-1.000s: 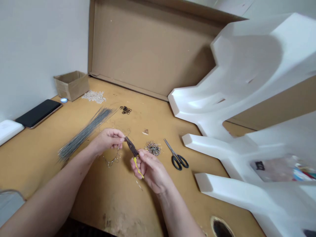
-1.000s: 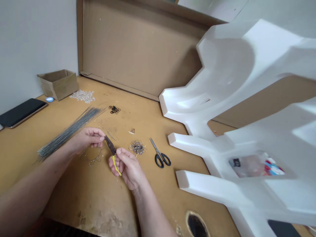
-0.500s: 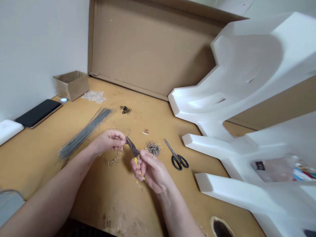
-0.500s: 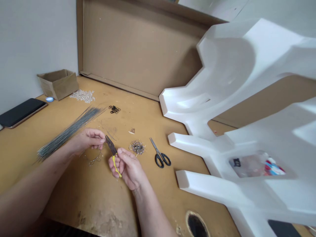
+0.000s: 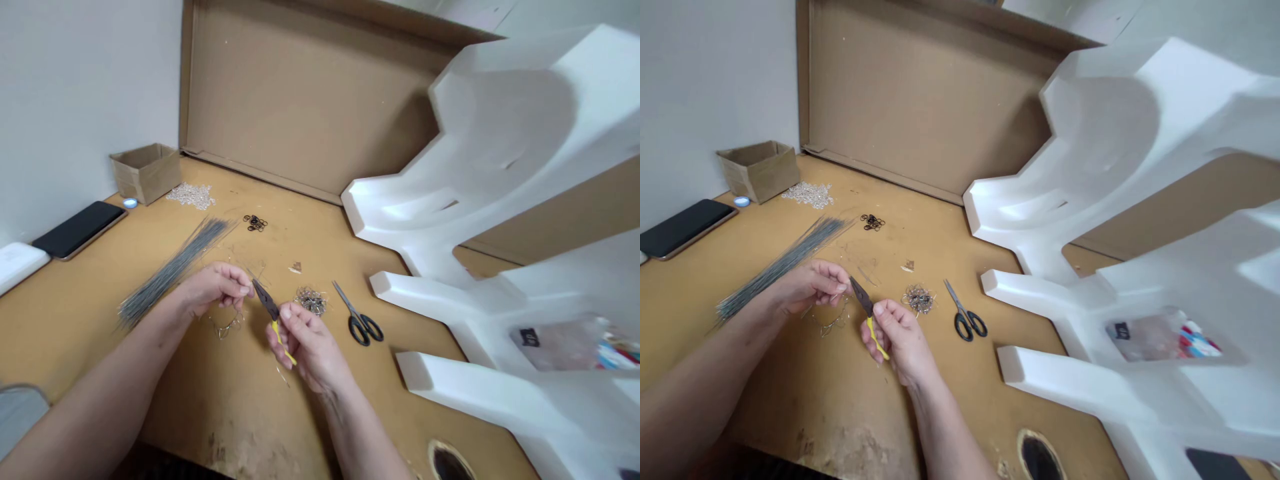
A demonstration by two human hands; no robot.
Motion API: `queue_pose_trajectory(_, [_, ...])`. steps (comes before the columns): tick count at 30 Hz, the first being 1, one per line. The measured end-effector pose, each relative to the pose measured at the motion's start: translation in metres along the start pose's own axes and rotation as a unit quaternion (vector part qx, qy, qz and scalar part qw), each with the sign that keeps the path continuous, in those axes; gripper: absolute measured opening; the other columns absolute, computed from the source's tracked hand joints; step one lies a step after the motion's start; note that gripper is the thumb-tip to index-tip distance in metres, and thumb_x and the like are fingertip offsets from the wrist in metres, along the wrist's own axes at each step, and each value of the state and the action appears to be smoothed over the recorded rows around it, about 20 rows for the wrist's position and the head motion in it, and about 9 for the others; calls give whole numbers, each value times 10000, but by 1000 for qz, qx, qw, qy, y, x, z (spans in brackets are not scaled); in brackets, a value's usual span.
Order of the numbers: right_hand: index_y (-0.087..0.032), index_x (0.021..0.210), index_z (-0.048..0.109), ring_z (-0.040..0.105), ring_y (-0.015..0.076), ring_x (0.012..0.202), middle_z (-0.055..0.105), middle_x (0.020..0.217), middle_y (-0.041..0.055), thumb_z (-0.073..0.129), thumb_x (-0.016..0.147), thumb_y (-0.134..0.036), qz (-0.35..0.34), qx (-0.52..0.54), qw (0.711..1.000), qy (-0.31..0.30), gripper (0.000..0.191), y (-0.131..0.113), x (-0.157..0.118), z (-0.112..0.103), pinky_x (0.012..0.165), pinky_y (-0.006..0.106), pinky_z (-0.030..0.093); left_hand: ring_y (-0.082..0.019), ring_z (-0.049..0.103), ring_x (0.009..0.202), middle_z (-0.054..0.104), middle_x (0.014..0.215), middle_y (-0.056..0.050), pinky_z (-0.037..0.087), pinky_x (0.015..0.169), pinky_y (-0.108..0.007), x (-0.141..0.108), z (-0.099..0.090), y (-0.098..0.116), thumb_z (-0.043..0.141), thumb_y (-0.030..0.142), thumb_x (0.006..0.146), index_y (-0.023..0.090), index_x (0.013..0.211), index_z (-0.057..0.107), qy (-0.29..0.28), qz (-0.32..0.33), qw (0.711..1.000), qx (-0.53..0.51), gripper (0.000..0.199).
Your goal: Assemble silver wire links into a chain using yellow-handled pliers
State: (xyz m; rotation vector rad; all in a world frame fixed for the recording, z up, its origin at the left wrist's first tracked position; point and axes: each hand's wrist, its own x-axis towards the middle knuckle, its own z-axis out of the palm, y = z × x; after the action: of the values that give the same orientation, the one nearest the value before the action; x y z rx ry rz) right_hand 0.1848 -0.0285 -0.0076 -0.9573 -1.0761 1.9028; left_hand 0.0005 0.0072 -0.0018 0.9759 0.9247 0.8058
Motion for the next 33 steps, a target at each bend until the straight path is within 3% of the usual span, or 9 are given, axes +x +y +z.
queue_pose_trajectory(6, [-190,666,411,368,41,337,551,485,-32,599,738,-428,-33,-55,998,-5,312,-3,-2,1,311,151,218,-28,332,305,501,339,15,125,349,-174,-1,-3,1,636,185,455,114,518,623,-27,-34,998,-40,96])
queue_pose_trajectory(12, [-200,710,406,411,68,418,544,575,-25,494,803,-447,-86,-223,971,22,278,-3,-6,1,376,184,295,-18,298,294,498,340,11,88,337,-170,1,-4,0,649,162,437,115,494,613,-58,-54,994,-80,82])
queue_pose_trajectory(14, [-202,696,402,429,83,456,532,585,-18,448,829,-426,-127,-318,939,36,265,-4,-7,0,422,204,331,-13,288,291,509,359,8,84,336,-170,2,-5,-1,653,154,430,115,478,599,-63,-56,992,-94,82])
queue_pose_trajectory(19, [-208,664,391,409,98,488,456,552,-30,388,850,-326,-239,-513,822,65,220,-3,-7,-4,488,223,335,-1,263,298,522,403,5,85,336,-168,3,-8,-4,662,136,429,105,487,597,-80,-59,989,-114,93])
queue_pose_trajectory(22, [-211,683,386,401,98,482,441,556,-35,382,848,-294,-263,-545,793,72,184,-2,-6,-5,484,219,329,-2,256,305,497,386,11,100,341,-165,3,-8,-5,669,148,464,101,514,607,-96,-58,987,-118,93])
queue_pose_trajectory(25, [-212,676,389,428,102,495,458,560,-31,381,853,-299,-264,-533,800,76,197,-1,-4,-6,493,217,342,-12,296,321,484,376,16,149,350,-158,3,-6,-6,681,170,512,100,562,630,-88,-41,988,-121,100])
queue_pose_trajectory(30, [-212,675,394,458,112,513,512,581,-12,382,859,-344,-237,-462,849,101,228,2,-2,-9,505,226,369,-42,427,403,567,485,-8,296,419,-165,3,0,-6,696,204,573,104,701,657,-40,26,989,-143,167])
queue_pose_trajectory(33, [-213,675,398,456,115,508,516,577,-10,381,859,-365,-226,-439,862,116,238,3,-1,-11,500,229,371,-57,475,450,604,552,-28,351,467,-178,3,0,-6,710,212,570,101,706,647,-18,44,989,-140,187])
